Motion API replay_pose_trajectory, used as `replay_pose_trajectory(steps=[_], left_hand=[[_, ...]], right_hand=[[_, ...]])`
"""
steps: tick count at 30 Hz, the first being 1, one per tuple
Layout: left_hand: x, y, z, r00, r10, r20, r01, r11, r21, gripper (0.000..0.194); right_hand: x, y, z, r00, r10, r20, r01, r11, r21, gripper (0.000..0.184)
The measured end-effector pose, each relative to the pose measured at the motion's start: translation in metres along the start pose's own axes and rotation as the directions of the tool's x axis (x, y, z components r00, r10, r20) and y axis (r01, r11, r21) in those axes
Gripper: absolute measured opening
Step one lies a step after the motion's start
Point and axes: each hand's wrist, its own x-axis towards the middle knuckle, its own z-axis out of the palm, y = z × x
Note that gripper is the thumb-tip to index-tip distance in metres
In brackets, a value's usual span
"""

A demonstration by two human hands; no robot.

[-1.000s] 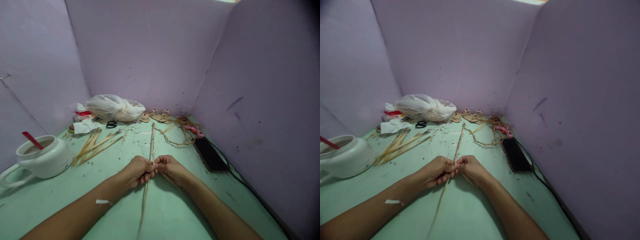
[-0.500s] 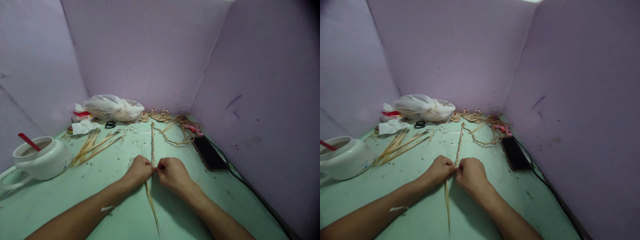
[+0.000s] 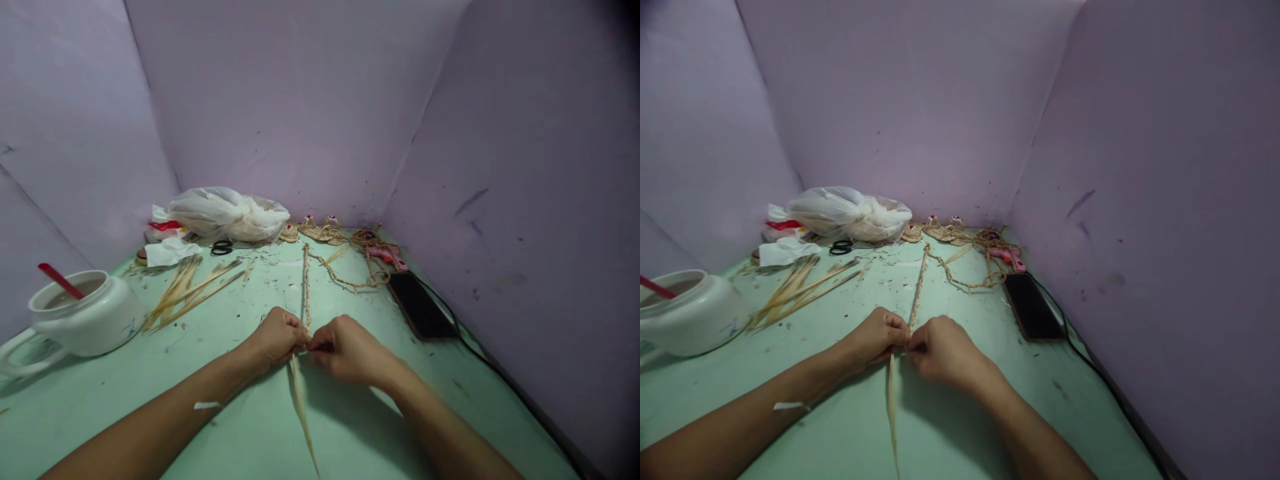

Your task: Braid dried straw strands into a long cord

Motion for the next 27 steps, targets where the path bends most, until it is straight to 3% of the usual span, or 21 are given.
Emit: replay_pose_trajectory(steps=[3, 7, 12, 19, 24, 26, 27], left_hand=[[-0.002, 0.003, 0.001, 1.000, -0.019, -0.014, 0.019, 1.000, 0.001, 0.011], [-0.002, 0.001, -0.001, 1.000, 0.017, -0.017, -0.016, 0.999, 0.046, 0.010], [0.003, -0.008, -0.007, 0.976, 0.214, 0.041, -0.218, 0.964, 0.151, 0.013], [0.011, -0.014, -0.005, 0.963, 0.250, 0.096, -0.266, 0.940, 0.214, 0.014], [0.012, -0.014, 0.001, 0.916, 0.384, 0.115, -0.401, 0.880, 0.255, 0.016], [0.013, -0.013, 0.002, 0.905, 0.405, 0.127, -0.424, 0.862, 0.276, 0.017], [0.013, -0.013, 0.002, 0.901, 0.414, 0.130, -0.434, 0.854, 0.287, 0.017]], right_hand=[[0.008, 0.016, -0.014, 0.983, 0.178, -0.034, -0.163, 0.952, 0.259, 0.019], [0.021, 0.036, -0.020, 0.904, 0.393, -0.168, -0.292, 0.854, 0.430, 0.013], [0.026, 0.045, -0.011, 0.901, 0.405, -0.155, -0.297, 0.837, 0.460, 0.010], [0.033, 0.046, -0.012, 0.845, 0.514, -0.146, -0.334, 0.721, 0.608, 0.010], [0.084, 0.056, -0.026, 0.810, 0.582, -0.069, -0.363, 0.590, 0.721, 0.001], [0.112, 0.060, -0.033, 0.808, 0.578, -0.118, -0.338, 0.617, 0.711, 0.001], [0.126, 0.062, -0.036, 0.801, 0.570, -0.184, -0.331, 0.677, 0.658, 0.002]])
